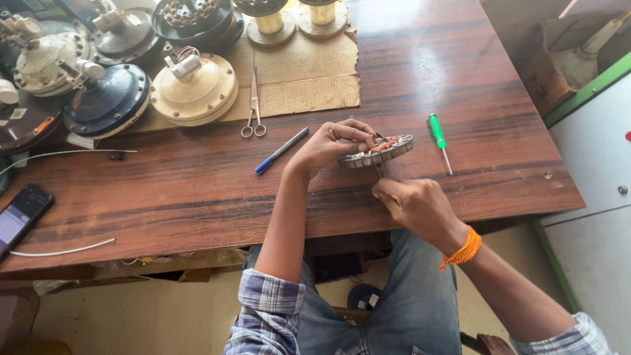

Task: The person works on an electric motor rotor assembly at a workbench, pressing and seating copper windings into the slots of the laminated core by hand and using a green screwdriver to adjust and tighten components. They rotate the assembly between adjustments and continue working the windings around the rotor.

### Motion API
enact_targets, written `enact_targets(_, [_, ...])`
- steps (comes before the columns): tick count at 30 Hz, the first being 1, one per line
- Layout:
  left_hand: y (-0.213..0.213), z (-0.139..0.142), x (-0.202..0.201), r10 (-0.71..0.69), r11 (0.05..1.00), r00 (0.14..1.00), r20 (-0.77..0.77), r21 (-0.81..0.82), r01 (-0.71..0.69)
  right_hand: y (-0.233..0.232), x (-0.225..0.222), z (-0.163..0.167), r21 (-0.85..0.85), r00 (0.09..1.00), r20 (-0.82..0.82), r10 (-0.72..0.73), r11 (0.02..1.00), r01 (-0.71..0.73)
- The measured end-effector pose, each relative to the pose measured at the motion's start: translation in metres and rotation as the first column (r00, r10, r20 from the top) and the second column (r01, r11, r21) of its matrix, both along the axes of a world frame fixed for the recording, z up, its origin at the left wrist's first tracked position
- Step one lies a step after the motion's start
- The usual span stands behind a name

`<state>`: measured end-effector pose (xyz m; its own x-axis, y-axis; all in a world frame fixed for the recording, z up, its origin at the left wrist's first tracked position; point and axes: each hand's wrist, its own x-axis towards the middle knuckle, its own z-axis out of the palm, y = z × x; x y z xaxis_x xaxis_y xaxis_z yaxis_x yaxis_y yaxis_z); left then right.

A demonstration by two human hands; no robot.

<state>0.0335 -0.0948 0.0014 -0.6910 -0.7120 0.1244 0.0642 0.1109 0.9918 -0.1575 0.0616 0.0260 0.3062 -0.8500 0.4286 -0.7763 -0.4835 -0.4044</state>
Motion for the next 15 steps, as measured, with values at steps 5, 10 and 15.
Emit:
enact_targets(5, [0.03,0.014,-0.004,0.268,0.903,0.952,-0.15,-0.304,-0.302,0.003,-0.015,-0.015,-0.038,0.998,0.056,-0.04,0.998,0.042])
enact_targets(10, [0.079,0.02,-0.028,0.497,0.502,0.862,-0.099,-0.778,-0.379,0.008,-0.023,-0.021,0.04,0.985,0.099,-0.139,0.99,0.135])
enact_targets(15, [0.088,0.01,-0.04,0.597,0.45,0.798,-0.089,-0.786,-0.425,0.017,-0.041,-0.008,0.113,0.95,0.25,-0.186,0.98,0.162])
